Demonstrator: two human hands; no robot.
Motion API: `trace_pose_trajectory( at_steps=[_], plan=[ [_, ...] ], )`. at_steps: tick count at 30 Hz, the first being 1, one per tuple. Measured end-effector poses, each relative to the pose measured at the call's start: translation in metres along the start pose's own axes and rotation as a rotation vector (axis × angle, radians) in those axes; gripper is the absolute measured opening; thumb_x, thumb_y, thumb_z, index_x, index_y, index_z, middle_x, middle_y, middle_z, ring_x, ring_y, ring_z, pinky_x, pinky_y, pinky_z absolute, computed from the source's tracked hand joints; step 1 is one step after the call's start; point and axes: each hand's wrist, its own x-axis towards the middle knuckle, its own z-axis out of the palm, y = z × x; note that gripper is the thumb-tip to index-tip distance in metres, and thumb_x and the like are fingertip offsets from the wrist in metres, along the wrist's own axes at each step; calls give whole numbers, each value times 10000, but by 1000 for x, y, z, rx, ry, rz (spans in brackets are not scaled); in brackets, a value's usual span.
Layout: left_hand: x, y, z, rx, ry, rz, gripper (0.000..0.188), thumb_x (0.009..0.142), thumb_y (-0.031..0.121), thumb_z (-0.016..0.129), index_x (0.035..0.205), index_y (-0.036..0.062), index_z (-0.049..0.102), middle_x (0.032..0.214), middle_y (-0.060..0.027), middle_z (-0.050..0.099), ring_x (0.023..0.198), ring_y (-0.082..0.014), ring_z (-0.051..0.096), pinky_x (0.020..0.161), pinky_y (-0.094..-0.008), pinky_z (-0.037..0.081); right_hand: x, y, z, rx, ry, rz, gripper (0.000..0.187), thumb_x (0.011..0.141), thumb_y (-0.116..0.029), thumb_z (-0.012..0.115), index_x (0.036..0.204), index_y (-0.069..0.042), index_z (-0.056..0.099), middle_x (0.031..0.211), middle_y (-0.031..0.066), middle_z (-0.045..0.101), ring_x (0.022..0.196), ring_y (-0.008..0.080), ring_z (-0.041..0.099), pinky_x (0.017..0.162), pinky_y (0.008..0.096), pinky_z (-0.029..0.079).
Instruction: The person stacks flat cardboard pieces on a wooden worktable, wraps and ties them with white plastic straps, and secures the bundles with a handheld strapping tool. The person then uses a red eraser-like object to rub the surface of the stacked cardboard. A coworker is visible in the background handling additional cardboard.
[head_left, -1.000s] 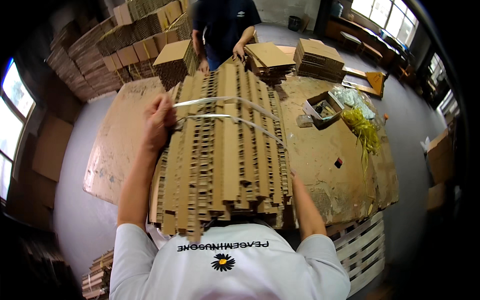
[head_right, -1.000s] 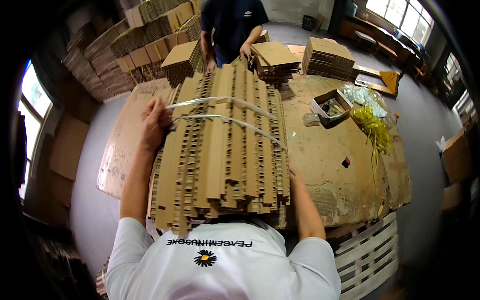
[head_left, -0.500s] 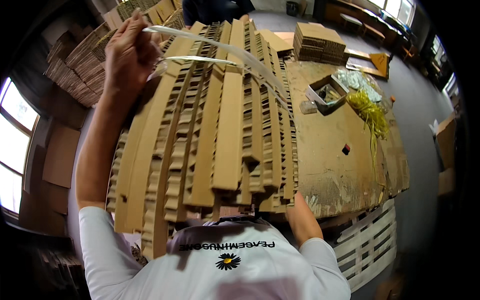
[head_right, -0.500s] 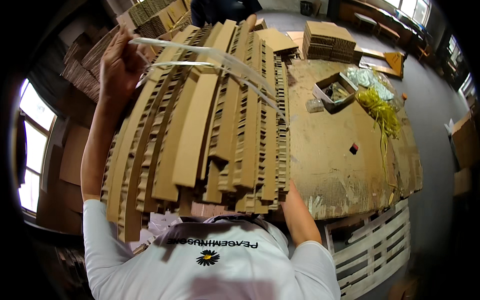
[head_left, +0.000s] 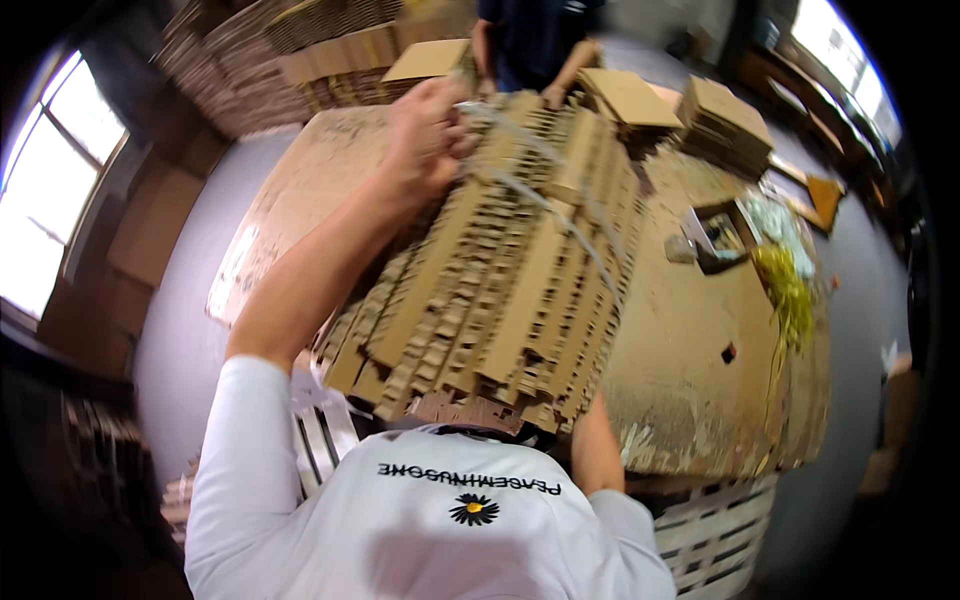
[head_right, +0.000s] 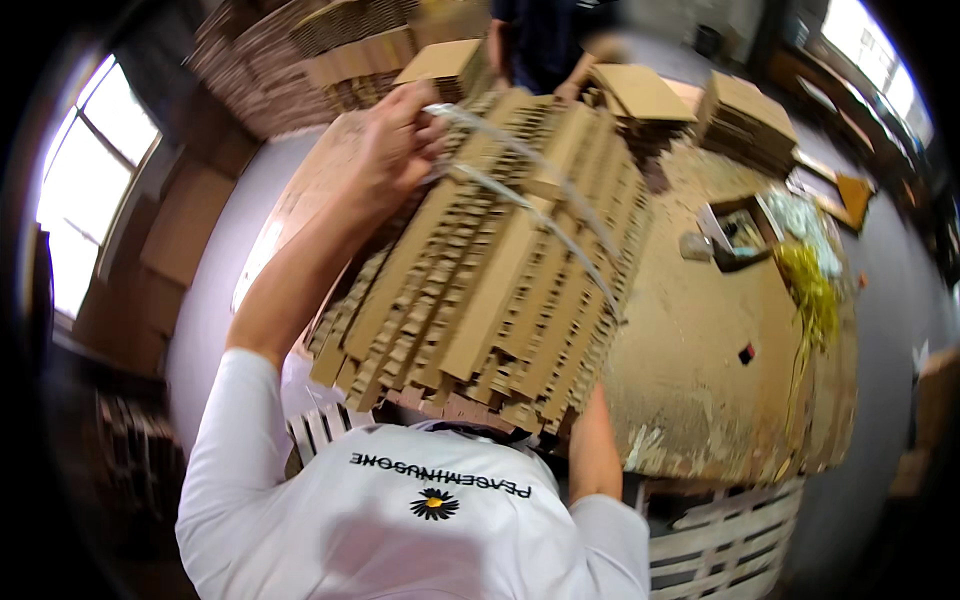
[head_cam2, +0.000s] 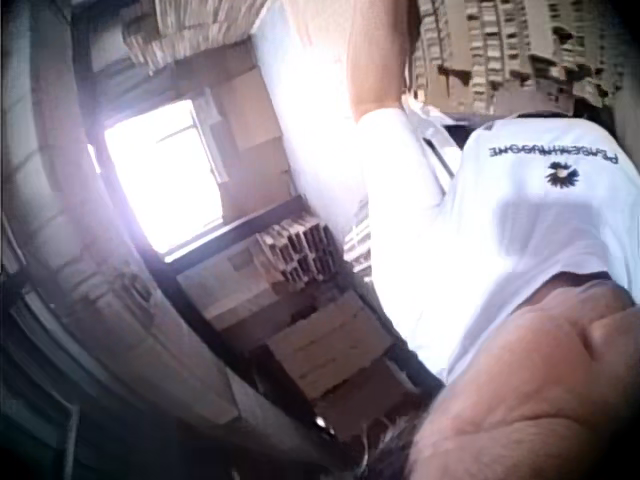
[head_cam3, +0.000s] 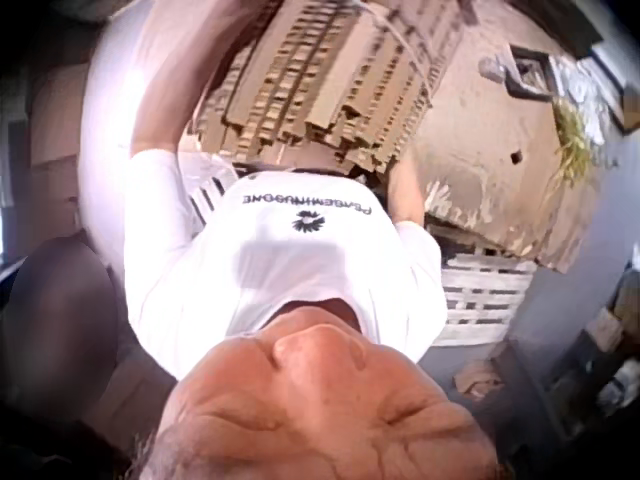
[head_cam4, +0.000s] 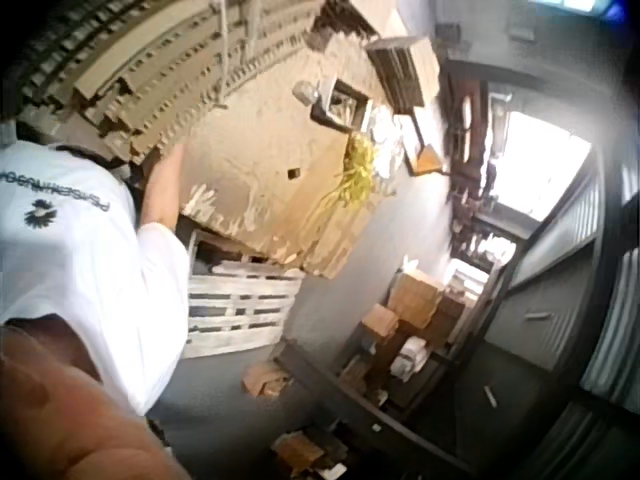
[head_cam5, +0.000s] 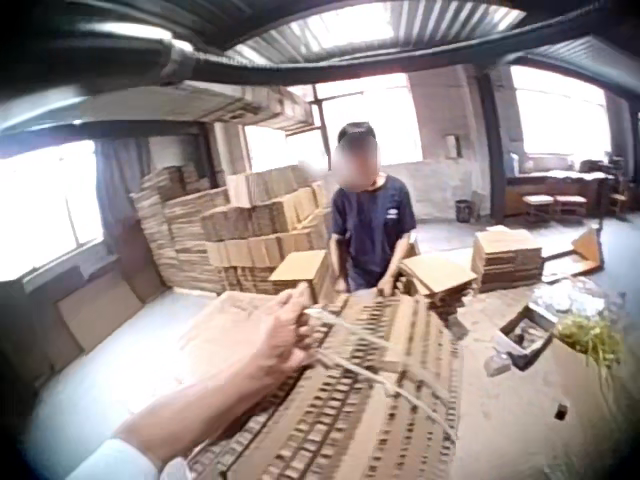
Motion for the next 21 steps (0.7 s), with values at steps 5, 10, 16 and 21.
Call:
trace_pose_trajectory(
  at_steps=[5,10,16,21],
  plan=[
    [-12,30,71,35,-110,195,292,938,236,602,742,20,580,535,-19,478,375,-88,414,341,-263,321,-14,-1,-14,-64,80,-48,556,1005,-485,392,1376,-72,420,1200,120,547,1010,254,567,905,383,480],
    [-32,111,89,-179,-454,313,256,1010,282,466,878,70,519,574,20,437,447,-72,366,424,-246,284,-77,-95,-36,-193,267,-379,553,1005,-481,399,1379,-75,413,1219,117,533,1023,254,557,905,393,474],
    [-92,183,-10,-395,-345,404,229,1014,206,415,810,120,475,566,46,329,459,-91,288,433,-244,239,-124,-241,96,-400,165,-806,550,1004,-476,407,1384,-78,404,1243,113,515,1039,254,545,906,404,466],
    [-106,64,-106,-331,267,102,209,952,236,544,776,162,459,604,51,396,484,-79,364,454,-251,316,-122,-225,94,-409,234,-806,547,1004,-472,414,1387,-81,397,1262,110,500,1051,254,535,906,413,459]
  ],
)
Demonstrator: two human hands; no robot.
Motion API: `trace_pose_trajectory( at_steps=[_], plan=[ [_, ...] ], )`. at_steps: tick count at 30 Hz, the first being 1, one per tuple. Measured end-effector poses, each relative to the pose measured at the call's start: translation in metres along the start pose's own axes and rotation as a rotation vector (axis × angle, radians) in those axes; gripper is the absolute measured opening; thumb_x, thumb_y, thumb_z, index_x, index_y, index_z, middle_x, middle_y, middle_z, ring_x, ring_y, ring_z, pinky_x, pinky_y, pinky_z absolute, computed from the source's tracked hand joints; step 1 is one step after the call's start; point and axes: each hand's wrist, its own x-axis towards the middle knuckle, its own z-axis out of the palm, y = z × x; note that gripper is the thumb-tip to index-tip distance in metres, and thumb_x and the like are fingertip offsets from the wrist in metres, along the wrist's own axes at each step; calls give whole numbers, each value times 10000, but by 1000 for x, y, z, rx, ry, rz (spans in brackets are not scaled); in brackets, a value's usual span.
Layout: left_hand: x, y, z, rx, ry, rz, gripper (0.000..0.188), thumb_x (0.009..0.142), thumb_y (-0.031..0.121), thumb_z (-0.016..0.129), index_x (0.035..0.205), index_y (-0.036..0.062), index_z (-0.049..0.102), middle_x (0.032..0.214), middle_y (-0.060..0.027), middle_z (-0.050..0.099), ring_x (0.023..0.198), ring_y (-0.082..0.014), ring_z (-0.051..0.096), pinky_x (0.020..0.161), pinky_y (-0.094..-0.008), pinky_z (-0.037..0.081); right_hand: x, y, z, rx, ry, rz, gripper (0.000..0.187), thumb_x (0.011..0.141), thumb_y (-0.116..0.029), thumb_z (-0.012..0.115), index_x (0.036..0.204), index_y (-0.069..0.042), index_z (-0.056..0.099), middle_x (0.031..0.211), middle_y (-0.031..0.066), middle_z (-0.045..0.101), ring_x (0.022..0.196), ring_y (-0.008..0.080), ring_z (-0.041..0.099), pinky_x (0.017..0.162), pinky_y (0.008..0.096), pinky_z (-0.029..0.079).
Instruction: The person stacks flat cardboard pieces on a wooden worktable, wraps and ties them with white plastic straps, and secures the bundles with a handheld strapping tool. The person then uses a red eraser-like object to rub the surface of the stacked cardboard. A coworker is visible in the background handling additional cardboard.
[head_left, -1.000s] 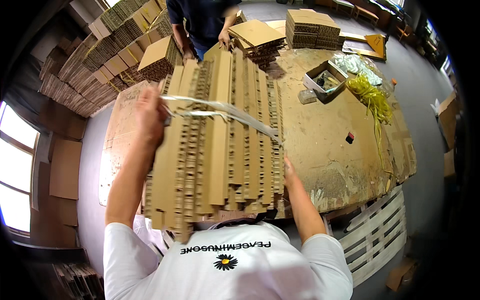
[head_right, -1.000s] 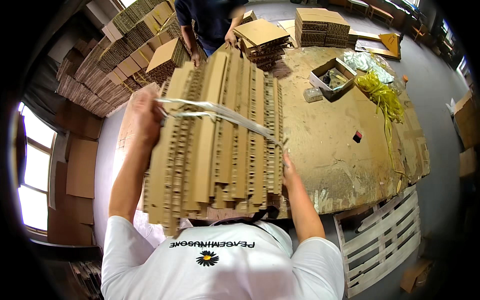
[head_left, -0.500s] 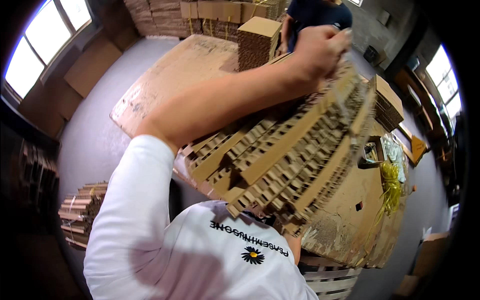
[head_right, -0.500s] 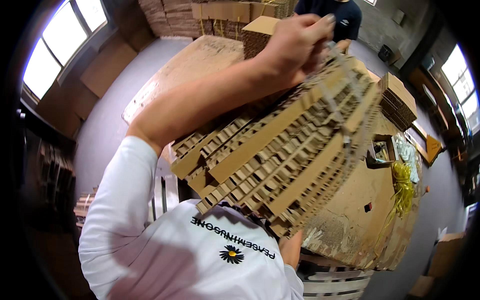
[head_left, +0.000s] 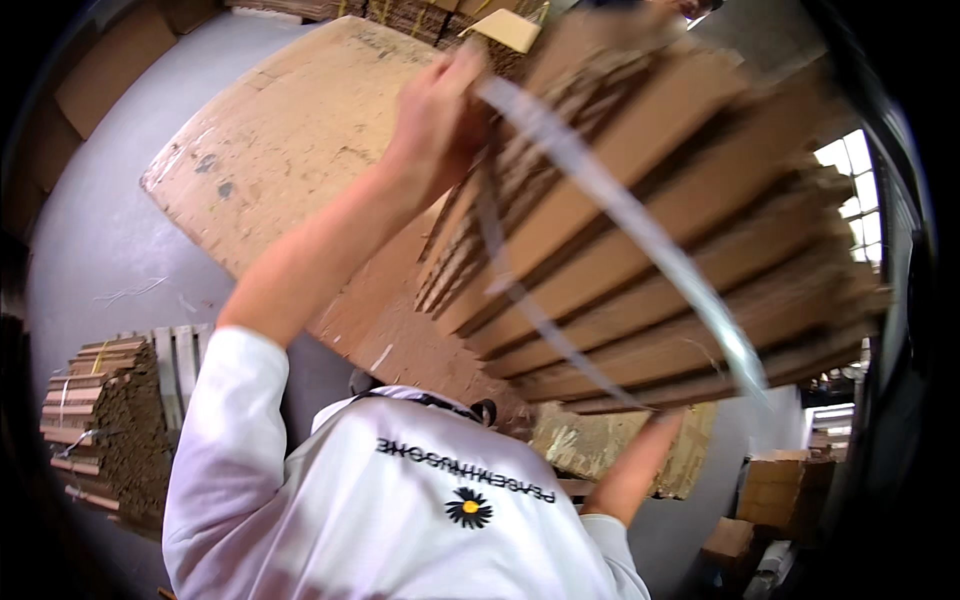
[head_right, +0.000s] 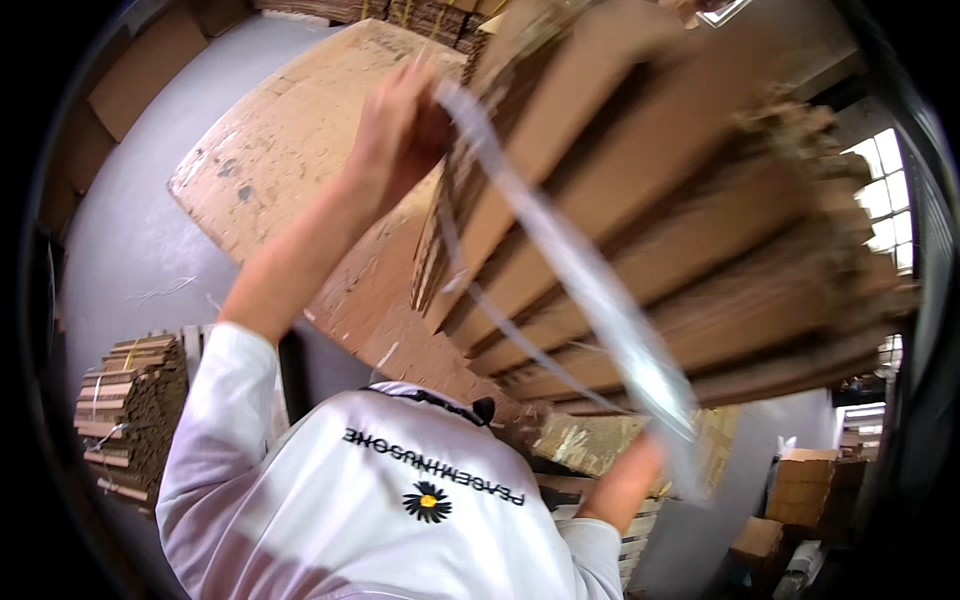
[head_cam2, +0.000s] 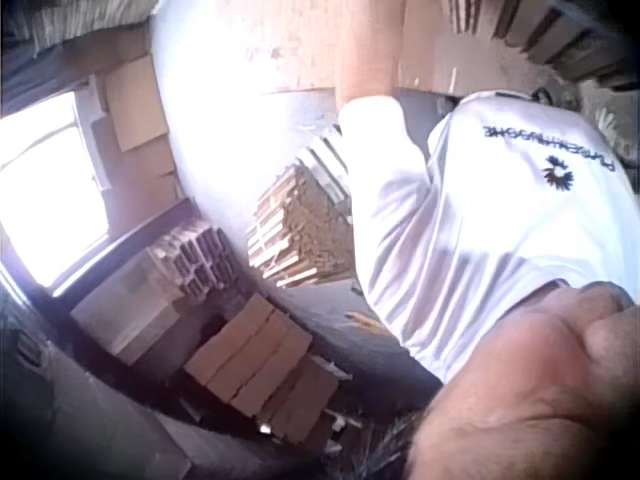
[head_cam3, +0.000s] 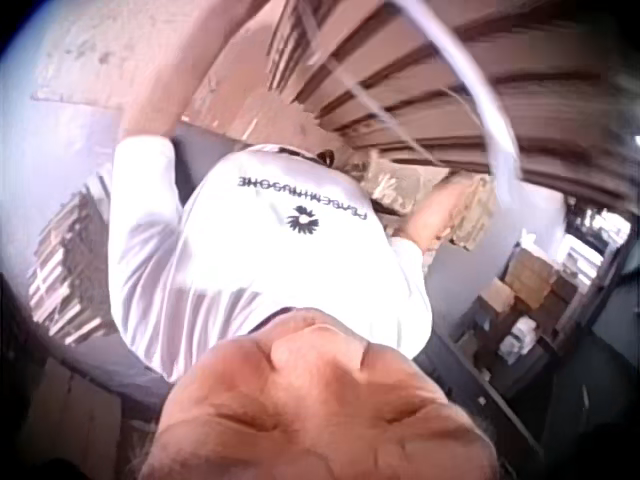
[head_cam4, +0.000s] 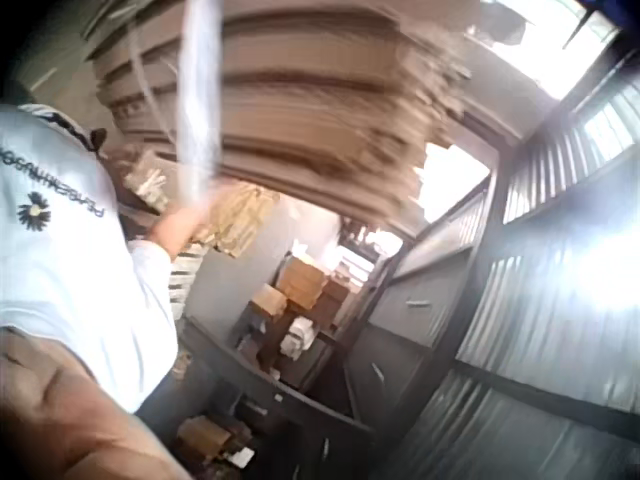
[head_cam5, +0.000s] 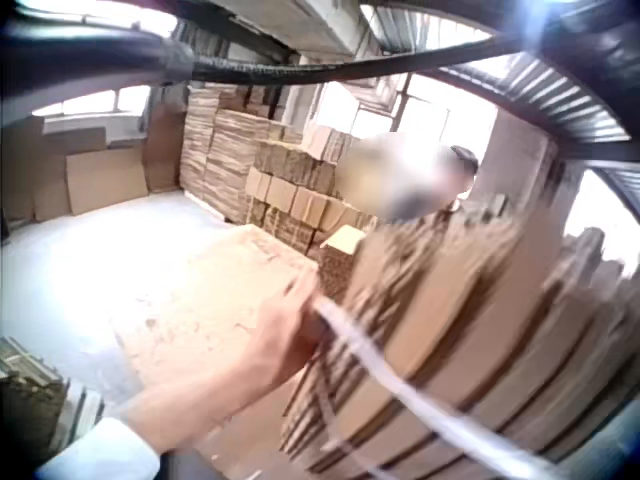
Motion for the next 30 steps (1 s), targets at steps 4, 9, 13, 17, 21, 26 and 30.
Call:
trace_pose_trajectory(
  at_steps=[4,9,13,17,21,26,30],
  plan=[
    [-14,-129,-177,-92,425,-52,194,951,231,578,801,131,507,622,26,425,484,-90,425,424,-252,321,-32,122,28,54,5,235,546,1004,-469,420,1390,-83,391,1278,108,489,1062,254,527,907,421,454],
    [-36,-158,-182,-50,281,-21,215,971,261,584,805,129,553,634,71,470,516,-30,397,450,-196,289,-67,86,-14,-2,260,226,346,1031,-323,415,1191,-46,548,847,30,573,729,153,538,623,340,463],
    [-23,-148,-181,-44,299,-102,228,971,272,578,789,137,550,557,73,439,395,-41,312,361,-219,221,-52,-67,22,-279,67,-445,542,1029,-389,357,1394,3,444,1379,152,505,1308,253,448,1076,389,337],
    [-18,-128,-186,139,192,-273,191,1000,240,512,884,110,591,674,47,570,516,-47,493,436,-207,380,-42,-165,152,-759,-229,-1037,583,1015,-418,379,1408,12,414,1467,169,404,1381,277,348,1146,364,232],
    [-28,-128,-175,184,85,-363,207,1000,232,510,998,53,614,875,-30,675,721,-106,626,630,-257,513,18,-174,240,-1299,-265,-1058,875,921,-687,320,1471,-8,286,1536,193,266,1440,334,209,1168,440,152],
    [-60,-117,-136,233,-36,-509,190,978,250,566,896,84,605,684,53,531,608,-50,486,528,-209,389,68,-90,176,-1540,-492,-485,880,927,-651,330,1384,101,333,1436,310,359,1344,417,354,1107,422,284],
    [-64,-130,-110,476,-89,-385,245,967,214,580,815,23,592,676,31,505,621,-70,454,563,-242,400,33,-124,173,-1546,-467,-246,850,915,-643,401,1412,43,335,1412,283,418,1336,376,391,1088,393,308]
  ],
)
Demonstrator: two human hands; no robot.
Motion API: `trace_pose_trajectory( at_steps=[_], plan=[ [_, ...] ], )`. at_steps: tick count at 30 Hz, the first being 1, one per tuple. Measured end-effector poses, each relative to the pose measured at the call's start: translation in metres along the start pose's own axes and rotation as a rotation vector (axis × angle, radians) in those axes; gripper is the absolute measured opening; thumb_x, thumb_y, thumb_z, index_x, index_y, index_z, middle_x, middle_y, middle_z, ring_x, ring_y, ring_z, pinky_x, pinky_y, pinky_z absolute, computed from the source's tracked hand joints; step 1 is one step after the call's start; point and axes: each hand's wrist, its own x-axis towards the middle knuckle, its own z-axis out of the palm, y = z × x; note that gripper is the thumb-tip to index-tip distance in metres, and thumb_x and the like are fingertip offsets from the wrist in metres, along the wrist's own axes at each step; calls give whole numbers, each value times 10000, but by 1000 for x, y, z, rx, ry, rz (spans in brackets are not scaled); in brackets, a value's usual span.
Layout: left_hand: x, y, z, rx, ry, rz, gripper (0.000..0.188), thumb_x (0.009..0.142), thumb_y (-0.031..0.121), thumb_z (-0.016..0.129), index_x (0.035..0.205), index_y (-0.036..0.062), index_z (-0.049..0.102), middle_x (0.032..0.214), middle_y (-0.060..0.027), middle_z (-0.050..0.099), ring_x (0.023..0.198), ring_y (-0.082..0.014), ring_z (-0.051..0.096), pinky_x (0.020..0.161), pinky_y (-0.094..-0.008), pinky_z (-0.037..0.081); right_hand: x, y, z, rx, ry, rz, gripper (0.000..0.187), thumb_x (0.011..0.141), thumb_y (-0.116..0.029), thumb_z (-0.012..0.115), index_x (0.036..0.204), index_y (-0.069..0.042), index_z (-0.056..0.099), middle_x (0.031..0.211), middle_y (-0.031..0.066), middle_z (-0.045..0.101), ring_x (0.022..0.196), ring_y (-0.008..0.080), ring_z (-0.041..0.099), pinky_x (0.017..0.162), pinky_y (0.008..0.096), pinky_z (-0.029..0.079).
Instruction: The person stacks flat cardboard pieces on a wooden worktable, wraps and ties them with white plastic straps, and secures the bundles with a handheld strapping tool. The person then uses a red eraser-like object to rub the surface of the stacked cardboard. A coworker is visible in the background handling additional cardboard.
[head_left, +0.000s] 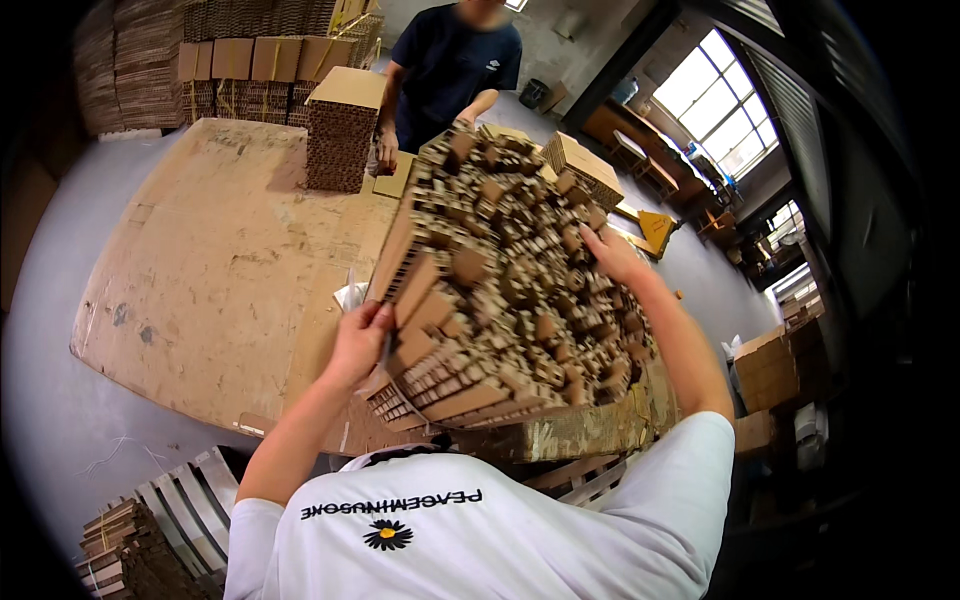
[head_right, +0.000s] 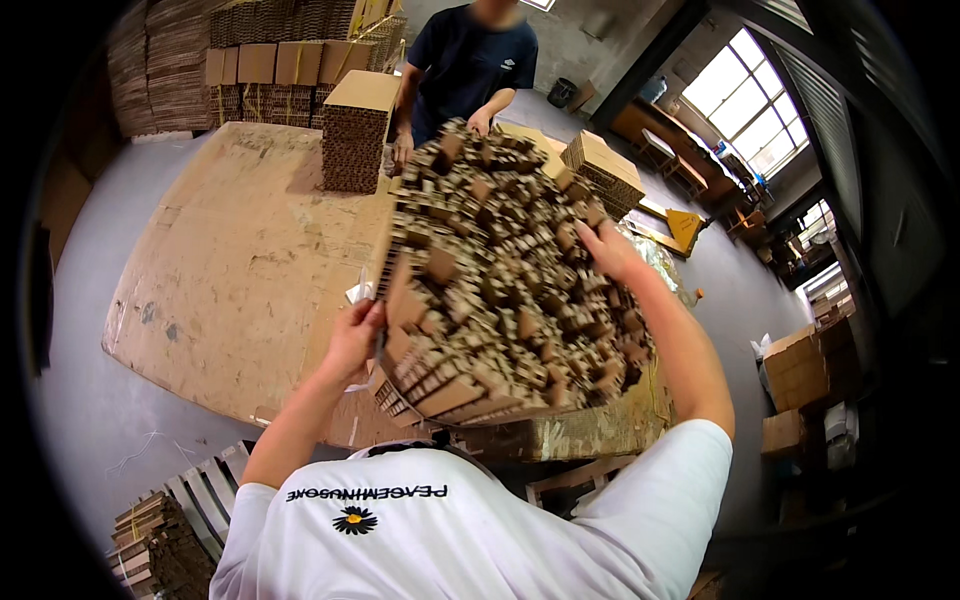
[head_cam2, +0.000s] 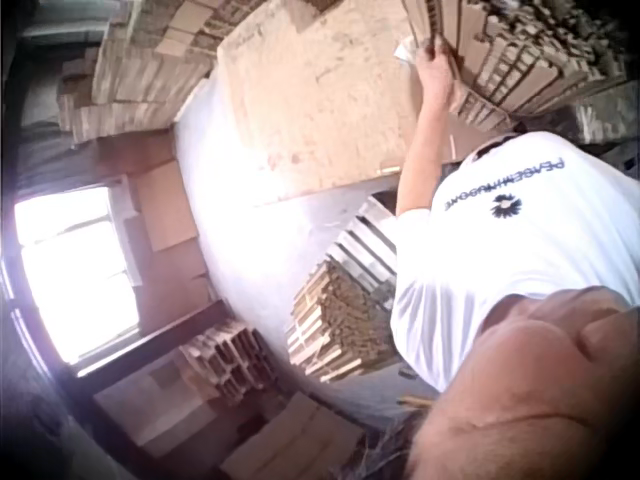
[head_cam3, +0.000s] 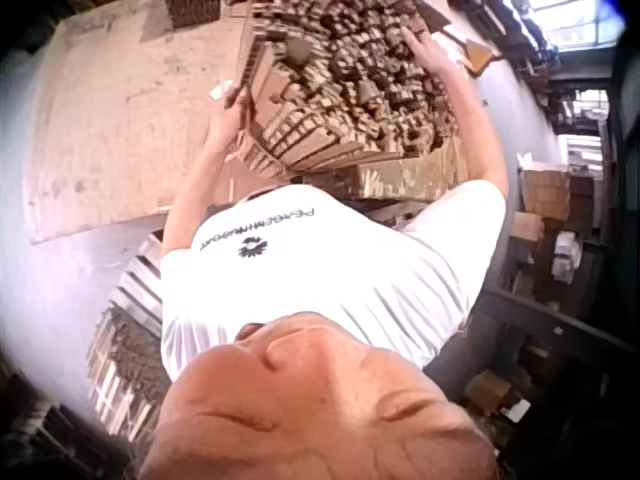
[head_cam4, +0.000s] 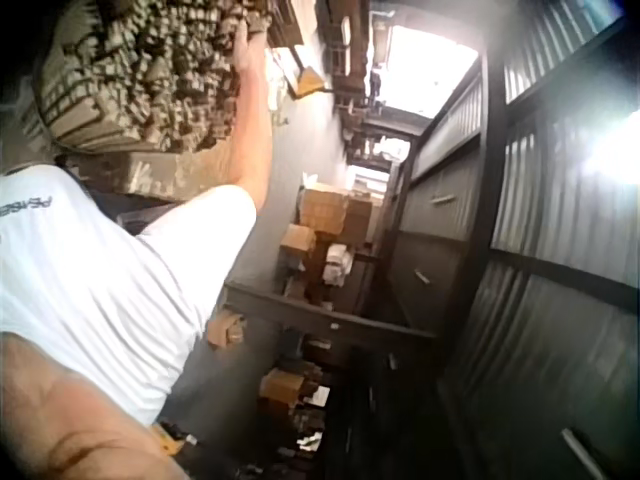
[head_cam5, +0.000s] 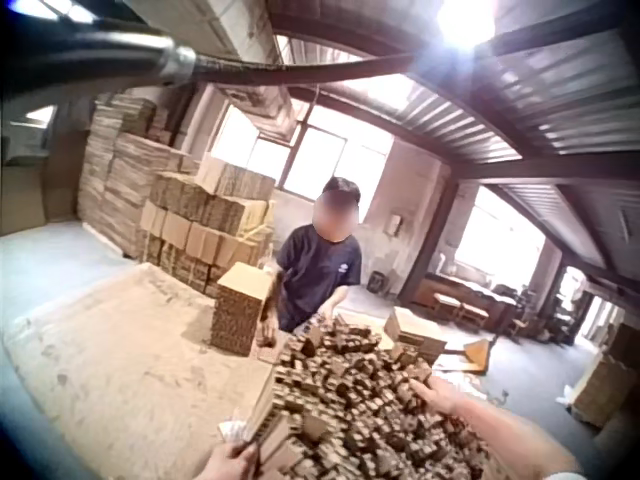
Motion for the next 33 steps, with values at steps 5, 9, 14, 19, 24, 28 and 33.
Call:
trace_pose_trajectory(
  at_steps=[5,9,14,19,24,28,33],
  plan=[
    [3,-4,2,-84,49,-126,276,989,254,526,767,91,537,601,33,467,447,-59,385,371,-228,296,25,14,-43,363,403,-309,705,952,-548,445,1368,19,410,1392,222,465,1299,313,439,1066,358,333],
    [16,-29,-24,-91,71,-81,298,994,291,526,733,153,488,568,68,425,412,-38,309,368,-213,213,36,3,60,-200,221,-272,809,939,-660,284,1357,26,386,1445,233,367,1333,396,347,1121,522,248],
    [13,-24,-21,-192,66,-141,300,991,301,536,733,155,488,556,83,401,413,-30,299,375,-216,201,59,-48,-1,-40,128,-134,811,931,-663,286,1332,20,462,1229,271,573,1164,449,522,1016,489,375],
    [1,-27,-20,-219,195,-115,289,985,301,548,754,133,502,551,88,401,397,-32,306,364,-218,215,64,-103,13,-485,205,95,766,945,-661,280,1142,-16,644,1098,233,653,1050,377,625,915,467,476],
    [7,-32,-25,-157,174,-151,297,981,319,551,761,127,501,612,48,480,464,-48,402,393,-227,298,66,-168,-46,-291,308,-352,667,952,-598,354,1197,-32,608,1207,198,608,1128,342,578,937,427,460],
    [11,-41,-30,-155,190,-153,258,988,288,544,810,102,540,579,51,468,398,-41,356,352,-217,263,108,-185,56,22,112,-761,735,959,-628,278,1474,-105,307,1506,200,317,1387,320,329,1129,369,264],
    [2,-16,-22,-182,210,-186,294,982,307,551,794,82,536,622,32,494,442,-64,430,374,-231,328,139,-177,26,237,100,-943,484,990,-408,371,1382,-137,456,1420,184,428,1320,368,380,1121,393,288]
  ],
)
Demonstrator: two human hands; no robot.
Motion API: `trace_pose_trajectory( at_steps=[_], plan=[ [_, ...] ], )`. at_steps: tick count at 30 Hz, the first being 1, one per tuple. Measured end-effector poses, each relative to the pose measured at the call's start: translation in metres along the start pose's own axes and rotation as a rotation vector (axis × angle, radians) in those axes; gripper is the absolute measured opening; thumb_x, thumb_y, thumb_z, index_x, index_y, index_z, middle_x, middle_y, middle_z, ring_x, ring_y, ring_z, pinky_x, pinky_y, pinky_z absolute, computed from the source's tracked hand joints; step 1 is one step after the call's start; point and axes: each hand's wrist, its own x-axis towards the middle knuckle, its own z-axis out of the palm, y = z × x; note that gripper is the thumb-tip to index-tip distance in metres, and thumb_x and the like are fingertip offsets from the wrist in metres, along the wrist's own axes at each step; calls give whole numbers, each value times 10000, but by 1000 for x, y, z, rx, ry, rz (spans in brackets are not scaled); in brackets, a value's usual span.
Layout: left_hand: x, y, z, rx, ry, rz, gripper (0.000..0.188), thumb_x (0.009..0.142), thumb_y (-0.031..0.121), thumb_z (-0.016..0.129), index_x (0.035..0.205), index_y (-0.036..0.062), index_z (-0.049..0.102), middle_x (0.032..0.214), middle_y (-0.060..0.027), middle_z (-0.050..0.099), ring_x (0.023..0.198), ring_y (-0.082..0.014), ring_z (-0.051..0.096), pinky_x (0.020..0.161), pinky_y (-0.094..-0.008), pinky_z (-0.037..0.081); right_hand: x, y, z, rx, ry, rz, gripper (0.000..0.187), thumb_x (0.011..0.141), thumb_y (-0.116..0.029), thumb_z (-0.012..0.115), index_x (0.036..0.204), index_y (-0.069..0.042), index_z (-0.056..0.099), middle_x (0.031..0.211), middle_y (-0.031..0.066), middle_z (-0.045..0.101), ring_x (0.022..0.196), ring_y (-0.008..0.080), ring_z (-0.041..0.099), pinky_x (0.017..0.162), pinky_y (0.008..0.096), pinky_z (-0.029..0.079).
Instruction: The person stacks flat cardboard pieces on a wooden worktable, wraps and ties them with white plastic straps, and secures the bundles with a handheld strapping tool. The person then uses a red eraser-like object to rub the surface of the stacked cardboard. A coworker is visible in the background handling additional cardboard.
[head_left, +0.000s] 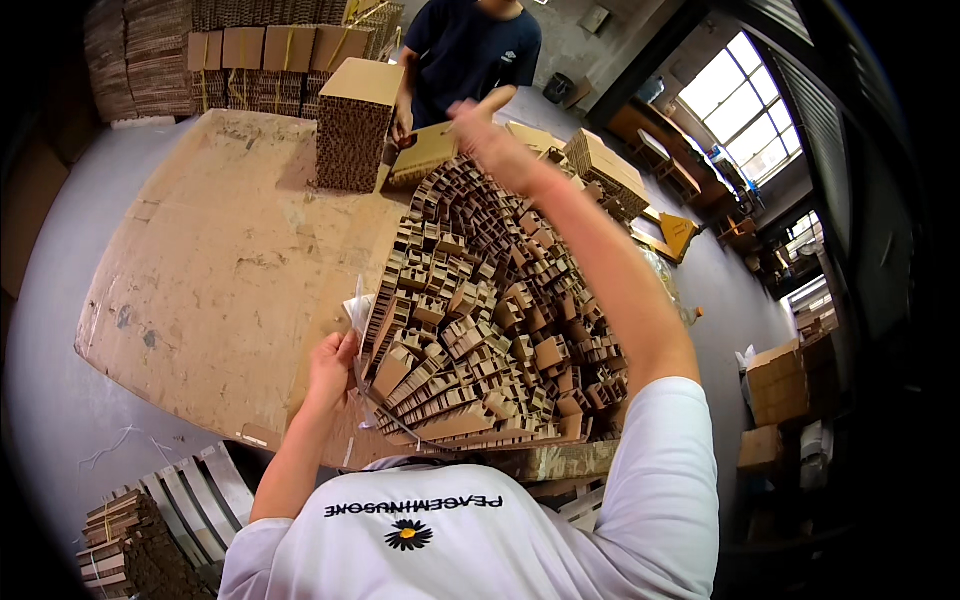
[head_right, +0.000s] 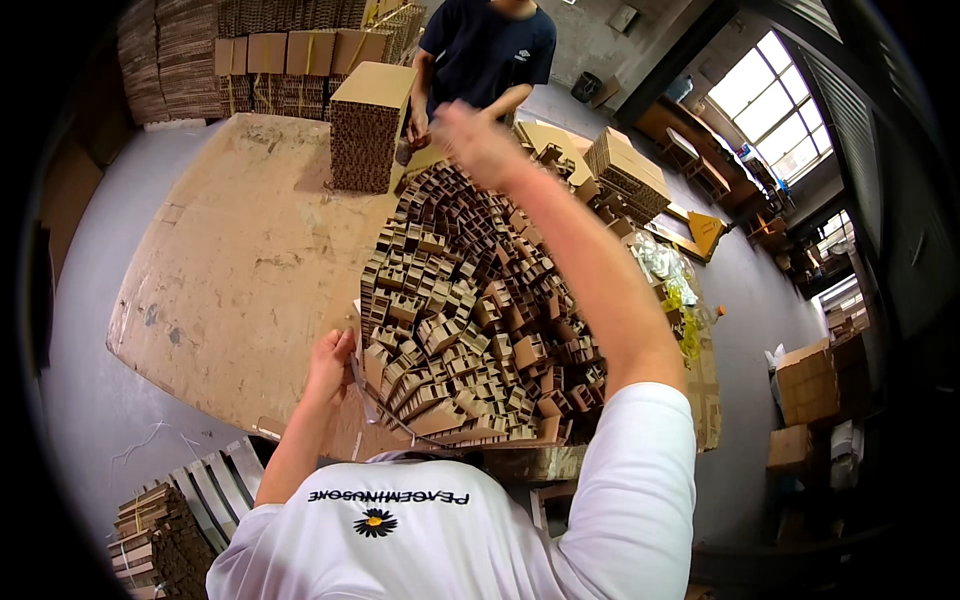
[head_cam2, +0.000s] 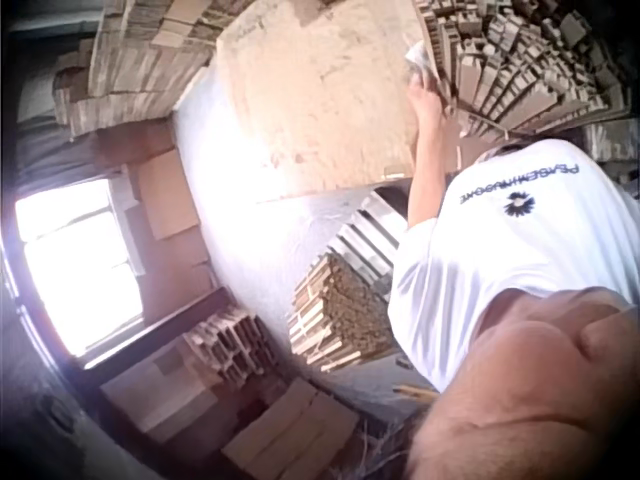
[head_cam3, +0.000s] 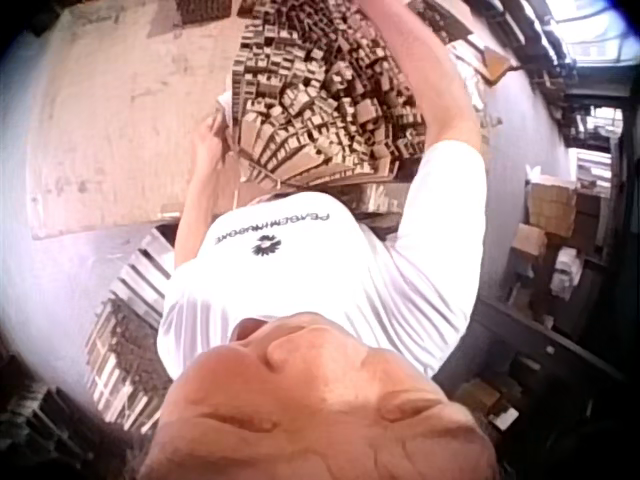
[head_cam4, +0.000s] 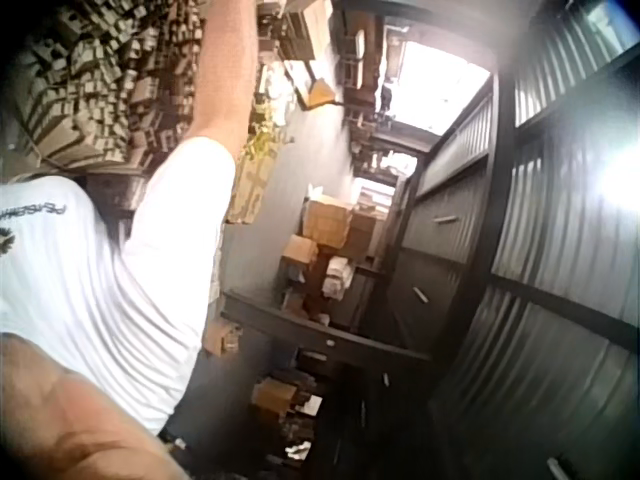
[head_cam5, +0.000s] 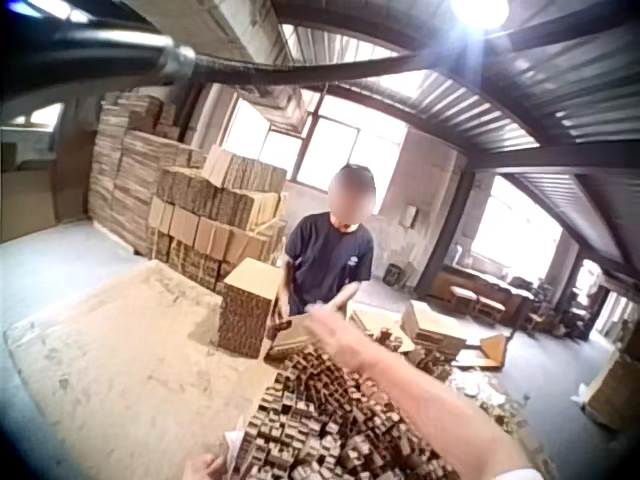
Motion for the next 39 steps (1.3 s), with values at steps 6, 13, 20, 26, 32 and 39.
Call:
trace_pose_trajectory(
  at_steps=[6,13,20,26,32,39],
  plan=[
    [26,-22,-20,102,10,10,265,981,295,548,825,81,537,660,25,524,502,-82,485,413,-248,392,-49,43,17,-392,-138,583,800,899,-734,243,1501,-208,278,1564,157,214,1427,426,185,1154,539,130],
    [27,-31,-33,-54,-82,-59,213,984,295,531,905,98,552,734,3,593,558,-102,570,452,-242,450,-59,89,-45,-322,198,467,698,956,-609,255,1384,-78,401,1381,188,446,1306,364,384,1078,438,305],
    [25,-24,-29,-28,-86,-95,177,982,246,521,1013,82,581,851,-22,657,633,-124,632,517,-262,513,-84,102,-23,-271,21,470,770,932,-660,288,1470,-110,333,1527,130,314,1408,357,267,1149,440,208],
    [24,-26,-11,-76,42,4,259,975,281,558,799,93,526,666,43,469,522,-75,452,429,-242,380,-35,10,37,-336,-193,285,886,907,-739,155,1509,-93,218,1574,152,178,1456,328,153,1158,491,165],
    [27,-29,-30,-81,82,32,260,974,270,569,766,120,524,615,62,433,502,-49,401,418,-224,307,-63,24,-77,-355,223,285,634,997,-465,397,1413,13,364,1465,227,372,1339,350,384,1114,399,288],
    [32,-25,-25,-51,-17,-8,263,980,249,548,756,120,502,612,55,431,487,-55,393,406,-234,290,-205,69,-53,-392,-154,782,936,919,-711,235,1466,49,231,1547,233,195,1433,396,183,1163,442,193]
  ],
)
